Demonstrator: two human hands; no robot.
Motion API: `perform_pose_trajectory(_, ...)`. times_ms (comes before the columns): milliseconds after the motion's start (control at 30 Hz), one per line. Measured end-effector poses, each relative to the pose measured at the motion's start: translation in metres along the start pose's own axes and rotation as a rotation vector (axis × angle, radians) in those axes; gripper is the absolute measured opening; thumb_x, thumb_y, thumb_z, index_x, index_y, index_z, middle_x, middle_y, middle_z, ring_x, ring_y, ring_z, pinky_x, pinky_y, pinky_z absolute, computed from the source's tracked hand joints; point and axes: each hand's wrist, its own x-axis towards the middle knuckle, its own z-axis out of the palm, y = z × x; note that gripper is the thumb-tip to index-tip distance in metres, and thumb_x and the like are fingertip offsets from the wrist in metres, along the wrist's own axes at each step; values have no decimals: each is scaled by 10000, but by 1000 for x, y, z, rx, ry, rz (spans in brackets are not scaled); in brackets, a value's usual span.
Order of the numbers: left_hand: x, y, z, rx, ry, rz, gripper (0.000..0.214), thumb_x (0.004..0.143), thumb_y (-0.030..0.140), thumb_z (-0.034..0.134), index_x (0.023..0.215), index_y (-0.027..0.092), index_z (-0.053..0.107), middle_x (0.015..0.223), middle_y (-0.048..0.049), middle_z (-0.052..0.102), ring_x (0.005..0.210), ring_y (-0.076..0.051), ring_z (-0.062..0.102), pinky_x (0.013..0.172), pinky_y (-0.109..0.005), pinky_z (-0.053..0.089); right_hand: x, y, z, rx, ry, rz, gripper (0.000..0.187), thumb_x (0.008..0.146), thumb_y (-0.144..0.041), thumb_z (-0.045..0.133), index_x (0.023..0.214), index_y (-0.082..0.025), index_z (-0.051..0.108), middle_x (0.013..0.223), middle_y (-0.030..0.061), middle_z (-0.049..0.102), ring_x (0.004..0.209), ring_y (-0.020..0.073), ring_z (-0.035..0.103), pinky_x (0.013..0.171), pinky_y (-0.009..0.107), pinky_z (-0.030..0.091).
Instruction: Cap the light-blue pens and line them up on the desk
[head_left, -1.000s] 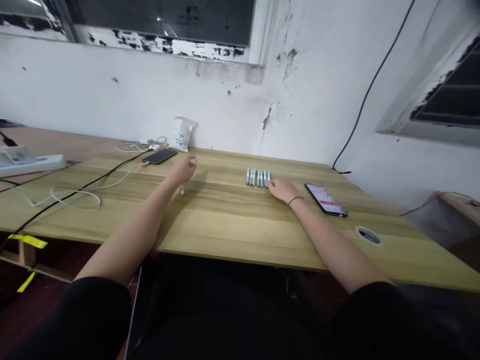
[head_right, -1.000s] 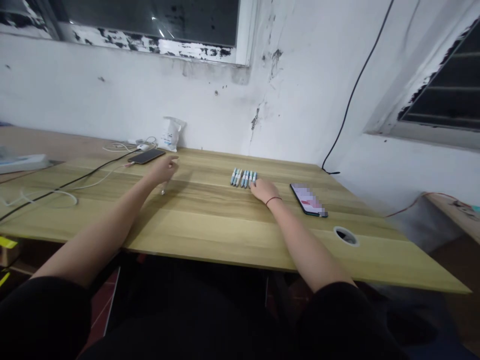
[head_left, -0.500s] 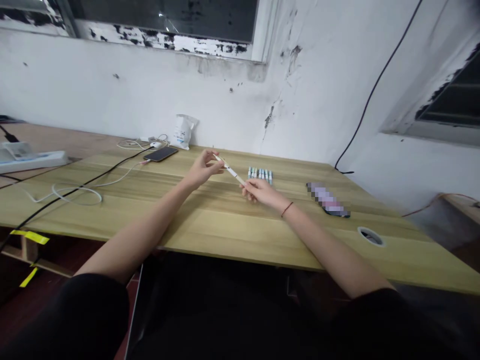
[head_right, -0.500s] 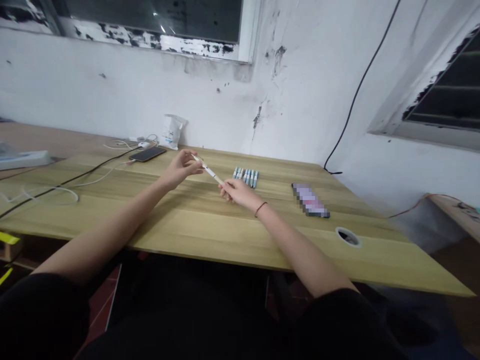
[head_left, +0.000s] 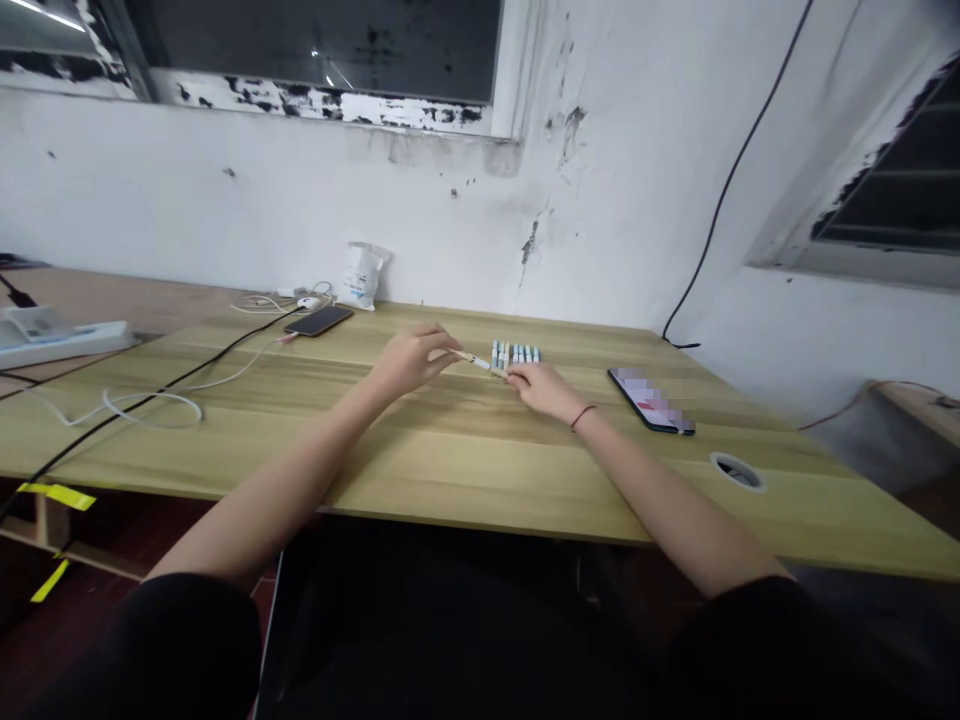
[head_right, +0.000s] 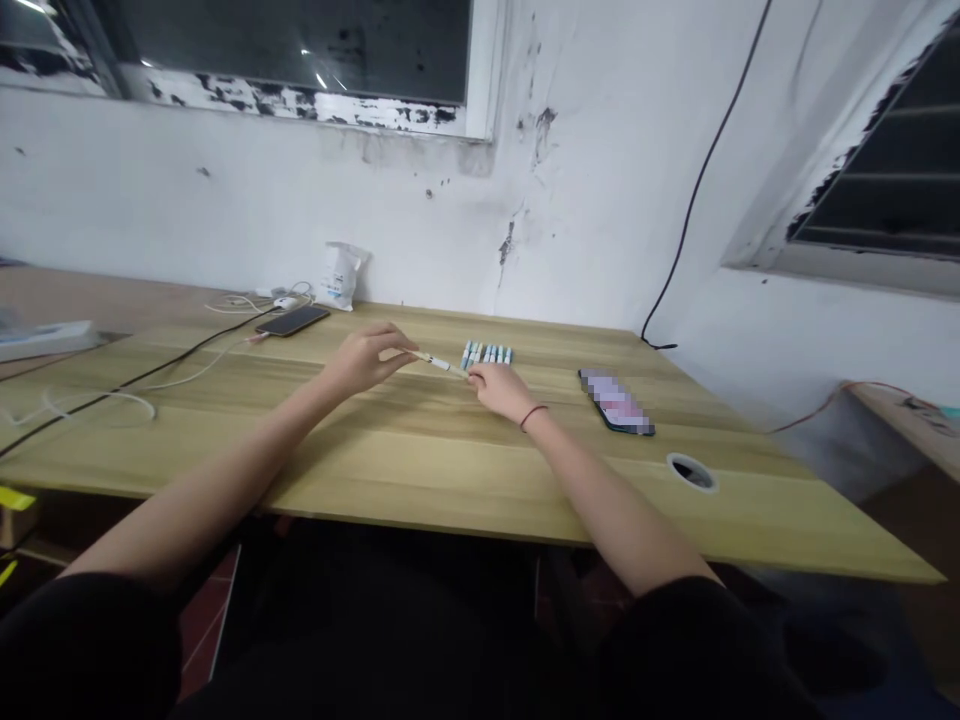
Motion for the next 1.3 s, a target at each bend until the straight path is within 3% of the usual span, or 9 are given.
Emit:
perform_pose_trajectory(133,-3,-2,10,-177,-127,-305,327,776,470,604,852,159,668,830,-54,682,723,-160,606,655,-259,456,1,5,-3,-219,113,12,242,853,-145,423,767,-168,648,819,102,665,720,189,551,601,268,303)
perform_pose_trajectory(200,-4,-2,14,-186,-199,-342,320,790,463,585,847,157,655,802,-47,680,695,-157,600,626,-255,448,1,8,-4,-242,103,30,236,848,-149,430,770,-172,652,821,105,666,712,191,551,587,269,294)
perform_pose_trajectory(467,-3,-1,12,291,16,148,191,893,290,478,850,188,634,944,-62,649,866,-171,583,778,-285,424,3,17,-5,224,-221,45,272,853,-321,455,789,-135,643,691,30,620,578,126,487,547,233,327)
perform_pose_trajectory(633,-1,5,10,326,13,225,202,900,246,459,824,194,638,939,-61,662,865,-166,585,797,-288,408,2,15,-9,87,-117,38,239,849,-237,452,855,-139,671,735,48,646,617,142,506,565,239,326)
perform_pose_trajectory(767,-3,10,13,172,-77,-7,126,837,258,542,799,181,634,845,-41,660,770,-158,592,695,-258,403,1,13,-10,-173,24,23,251,859,-172,427,832,-165,676,821,81,677,705,170,551,587,251,311)
perform_pose_trajectory(900,-6,12,18,-8,-184,-293,150,773,323,592,764,177,628,720,-9,645,651,-145,566,589,-241,369,1,12,-9,-345,18,32,239,849,-163,440,785,-175,670,813,100,676,687,186,557,548,273,271)
perform_pose_trajectory(1033,-9,10,23,-92,-270,-372,183,772,353,585,754,171,599,680,-3,619,593,-130,530,543,-234,351,1,13,-8,-358,8,23,203,826,-156,471,786,-171,670,814,108,669,675,183,547,548,276,270)
perform_pose_trajectory(1133,-8,7,24,67,-167,-239,98,815,261,547,798,174,587,767,-23,623,667,-144,544,602,-248,382,1,15,-10,-170,-4,-14,210,842,-190,461,804,-168,667,777,79,654,662,166,528,570,262,303)
perform_pose_trajectory(1300,-2,2,16,328,61,207,144,890,170,451,847,172,588,1010,-80,623,906,-171,550,814,-293,415,2,17,-12,198,-171,10,267,868,-304,444,912,-149,657,703,18,599,558,114,453,535,229,313)
